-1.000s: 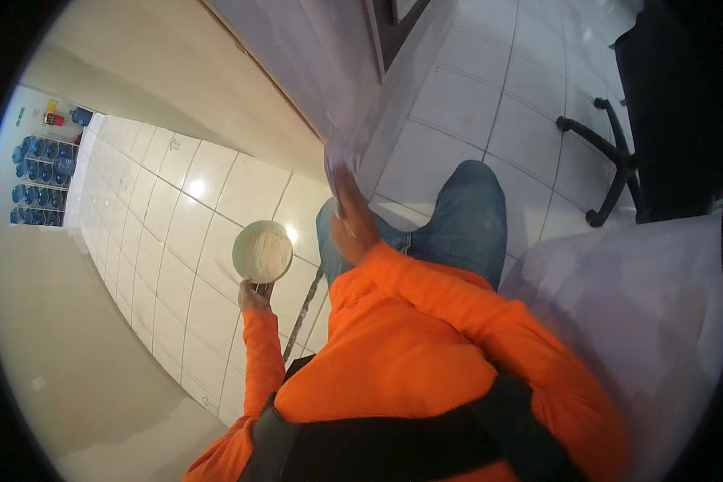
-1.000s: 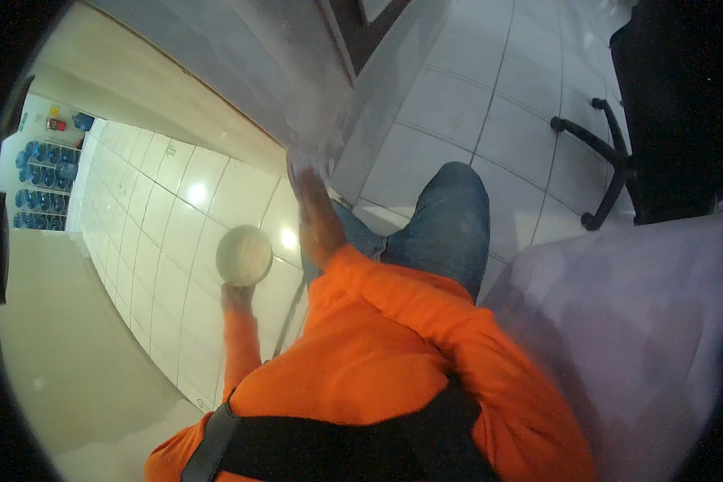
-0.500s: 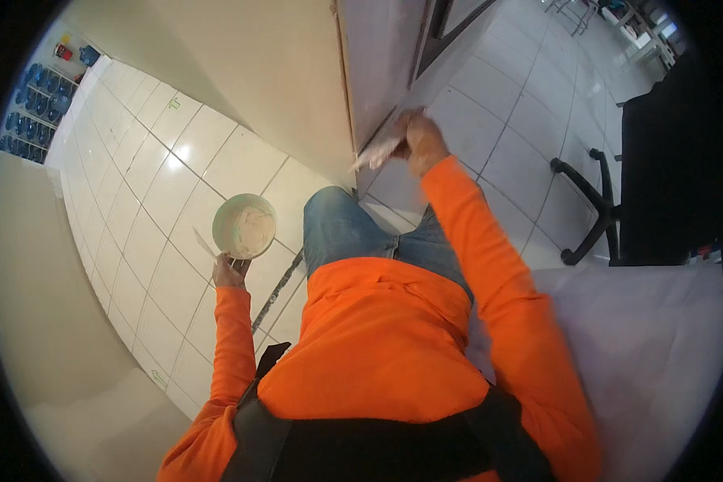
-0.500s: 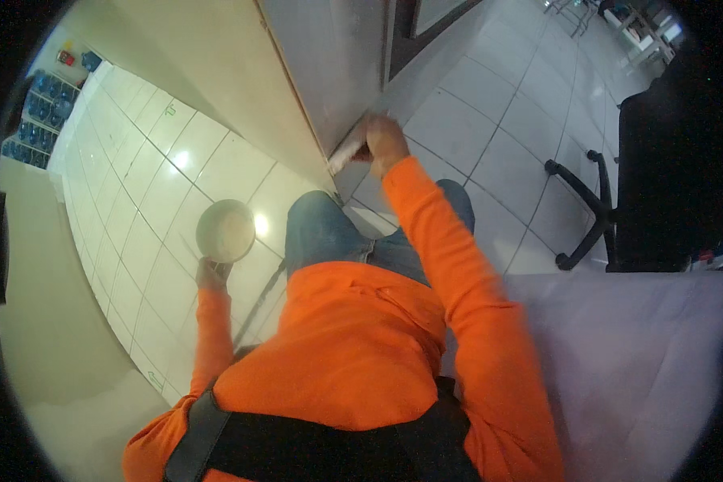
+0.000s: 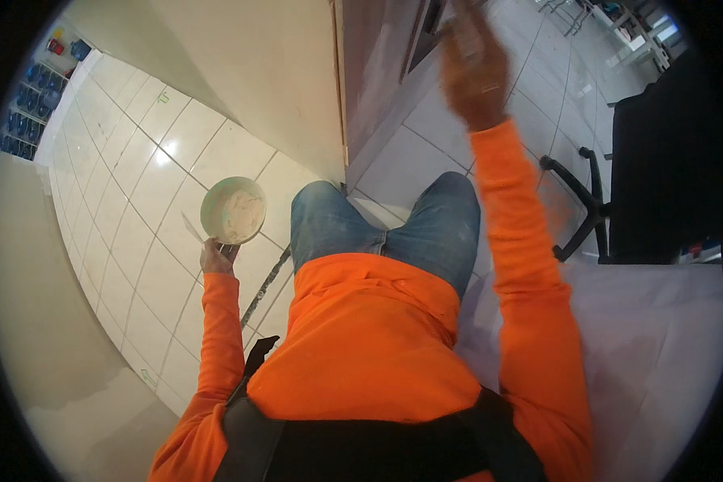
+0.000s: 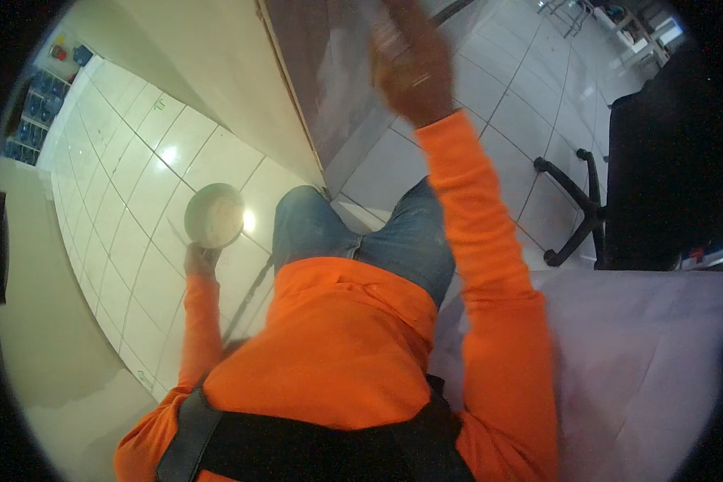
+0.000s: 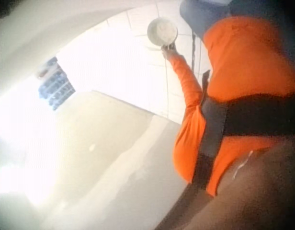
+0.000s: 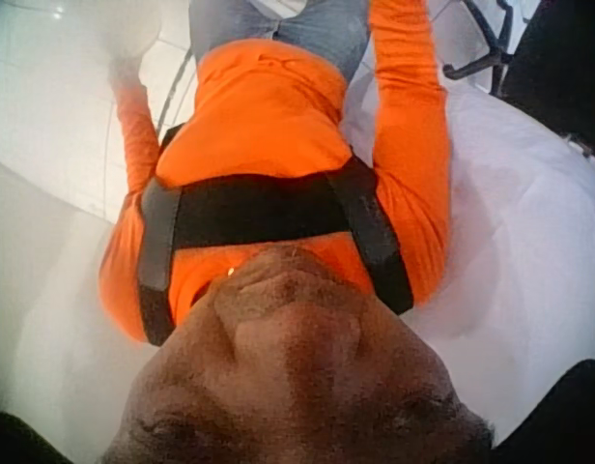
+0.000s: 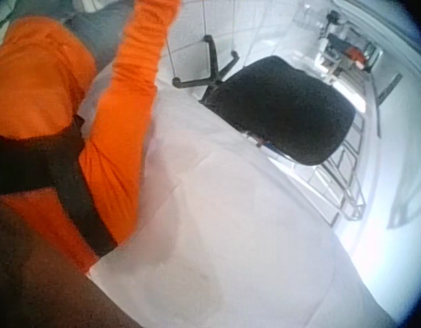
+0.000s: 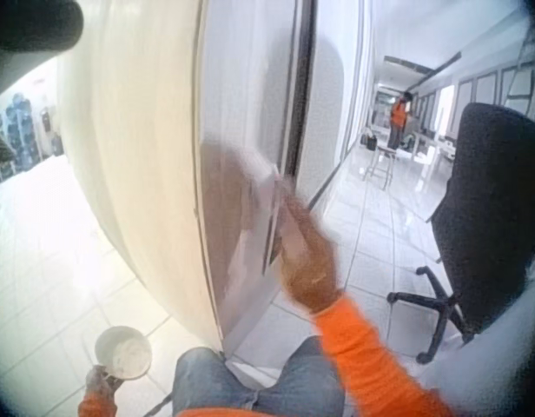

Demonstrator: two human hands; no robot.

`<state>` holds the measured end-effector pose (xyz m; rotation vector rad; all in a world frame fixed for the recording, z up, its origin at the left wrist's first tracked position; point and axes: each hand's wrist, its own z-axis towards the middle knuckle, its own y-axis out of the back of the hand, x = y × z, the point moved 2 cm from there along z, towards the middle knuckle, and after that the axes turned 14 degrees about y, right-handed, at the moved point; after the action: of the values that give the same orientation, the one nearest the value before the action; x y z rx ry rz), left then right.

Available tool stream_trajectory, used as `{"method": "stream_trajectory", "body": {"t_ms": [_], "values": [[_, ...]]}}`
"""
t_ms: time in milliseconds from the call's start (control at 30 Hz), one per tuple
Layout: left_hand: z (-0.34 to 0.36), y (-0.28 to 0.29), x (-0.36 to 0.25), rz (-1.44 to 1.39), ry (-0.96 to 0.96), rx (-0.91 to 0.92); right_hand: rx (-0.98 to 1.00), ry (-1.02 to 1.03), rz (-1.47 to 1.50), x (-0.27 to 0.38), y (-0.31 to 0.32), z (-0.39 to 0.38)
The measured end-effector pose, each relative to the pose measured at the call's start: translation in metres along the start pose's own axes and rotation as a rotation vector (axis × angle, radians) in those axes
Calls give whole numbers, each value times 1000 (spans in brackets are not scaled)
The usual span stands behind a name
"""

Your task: The person applies white compound to a corner wall using a putty knife and then mixes more compound in a bowl before continuing to smooth the wall.

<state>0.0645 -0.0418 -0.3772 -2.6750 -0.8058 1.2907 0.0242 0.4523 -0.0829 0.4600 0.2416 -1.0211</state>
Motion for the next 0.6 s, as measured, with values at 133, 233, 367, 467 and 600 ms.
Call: {"method": "stream_trajectory", "body": {"t_ms": [133, 233, 367, 467, 600], "values": [[1, 11, 6, 19, -21, 24, 79, -335, 357, 76, -42, -67], [-5, 13, 12, -62, 6, -33, 227, -530, 456, 128, -57, -147], [-6, 10, 14, -31, 14, 8, 616, -737, 663, 165, -43, -229], [-1, 11, 13, -61, 15, 5, 655, -778, 902, 166, -29, -238], [-6, -4, 18, -68, -4, 36, 494, -929, 650, 133, 0, -214]]}}
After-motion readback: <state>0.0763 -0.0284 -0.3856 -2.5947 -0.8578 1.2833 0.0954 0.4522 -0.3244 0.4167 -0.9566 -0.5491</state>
